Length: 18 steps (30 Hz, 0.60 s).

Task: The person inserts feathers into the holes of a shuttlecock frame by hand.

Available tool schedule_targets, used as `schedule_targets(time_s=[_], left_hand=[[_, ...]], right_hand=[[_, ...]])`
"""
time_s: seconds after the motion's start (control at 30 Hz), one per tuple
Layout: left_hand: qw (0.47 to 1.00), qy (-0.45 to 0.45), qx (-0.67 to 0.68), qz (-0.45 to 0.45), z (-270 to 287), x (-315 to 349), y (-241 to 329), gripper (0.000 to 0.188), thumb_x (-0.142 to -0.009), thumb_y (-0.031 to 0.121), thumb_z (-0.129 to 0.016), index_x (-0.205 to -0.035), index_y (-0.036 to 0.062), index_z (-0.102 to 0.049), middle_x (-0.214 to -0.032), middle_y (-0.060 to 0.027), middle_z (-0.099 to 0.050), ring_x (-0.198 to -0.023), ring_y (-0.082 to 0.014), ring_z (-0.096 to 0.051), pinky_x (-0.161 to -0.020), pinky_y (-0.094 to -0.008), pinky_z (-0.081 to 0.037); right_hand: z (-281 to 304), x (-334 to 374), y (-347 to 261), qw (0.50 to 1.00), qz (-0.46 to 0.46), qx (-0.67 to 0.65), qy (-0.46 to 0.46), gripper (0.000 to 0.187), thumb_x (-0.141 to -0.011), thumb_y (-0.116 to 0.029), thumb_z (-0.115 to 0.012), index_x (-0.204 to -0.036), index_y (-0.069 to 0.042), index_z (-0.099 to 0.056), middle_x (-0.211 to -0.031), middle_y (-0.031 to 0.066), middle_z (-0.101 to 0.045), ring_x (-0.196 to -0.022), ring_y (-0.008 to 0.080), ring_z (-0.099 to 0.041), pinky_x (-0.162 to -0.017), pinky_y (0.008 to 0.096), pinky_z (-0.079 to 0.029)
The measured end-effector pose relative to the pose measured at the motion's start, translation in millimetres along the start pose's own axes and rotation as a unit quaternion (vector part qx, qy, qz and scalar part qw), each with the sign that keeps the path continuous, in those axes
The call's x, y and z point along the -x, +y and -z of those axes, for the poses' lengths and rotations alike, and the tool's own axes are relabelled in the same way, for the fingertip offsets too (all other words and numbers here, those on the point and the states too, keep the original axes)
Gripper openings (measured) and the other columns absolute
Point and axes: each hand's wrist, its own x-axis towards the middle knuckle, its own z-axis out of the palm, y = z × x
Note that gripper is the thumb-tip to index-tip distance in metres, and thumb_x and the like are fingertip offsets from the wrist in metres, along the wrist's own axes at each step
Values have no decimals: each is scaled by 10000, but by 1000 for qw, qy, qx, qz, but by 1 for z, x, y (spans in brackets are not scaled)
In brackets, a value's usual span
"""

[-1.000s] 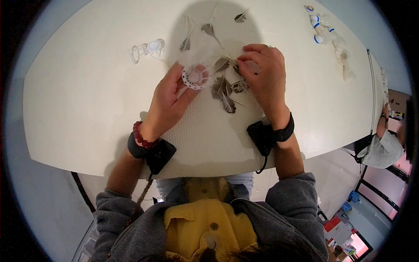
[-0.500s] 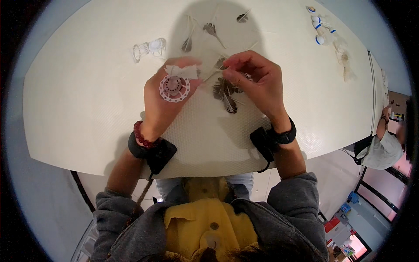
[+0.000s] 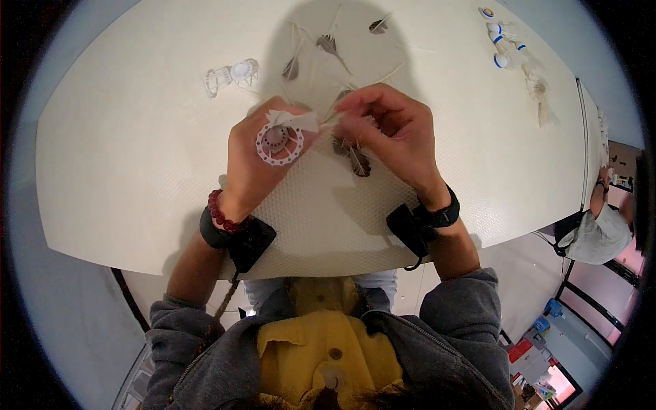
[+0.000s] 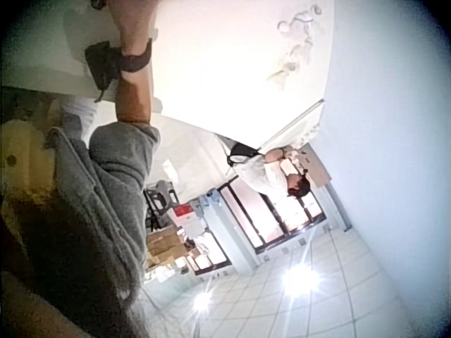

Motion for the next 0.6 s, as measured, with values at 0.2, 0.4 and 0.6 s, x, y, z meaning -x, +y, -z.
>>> schedule_targets(time_s=[0.2,0.4,0.6], left_hand=[[997,56,-46,33,-3,-1,7,105,-766,90,-704,-787,6,-645,-740,-10,-616,-649,-77,-553,-590,-227,-450],[995,51,-9,80,-1,-2,9,108,-793,109,-683,-793,17,-626,-676,5,-586,-614,-76,-527,-560,-221,-427],[981,21,111,156,-4,-1,9,101,-812,108,-659,-793,20,-613,-678,3,-581,-600,-69,-519,-538,-218,-423]], right_hand=[[3,-2,-3,995,8,-44,94,163,-885,-39,-474,-983,0,-599,-758,42,-611,-667,83,-585,-596,214,-479],[6,-3,4,998,11,-9,69,184,-871,-11,-500,-1029,3,-594,-840,66,-623,-725,102,-601,-635,229,-506],[4,3,1,999,-7,-1,-54,190,-819,-22,-616,-1006,10,-614,-888,96,-651,-748,122,-626,-661,246,-535]])
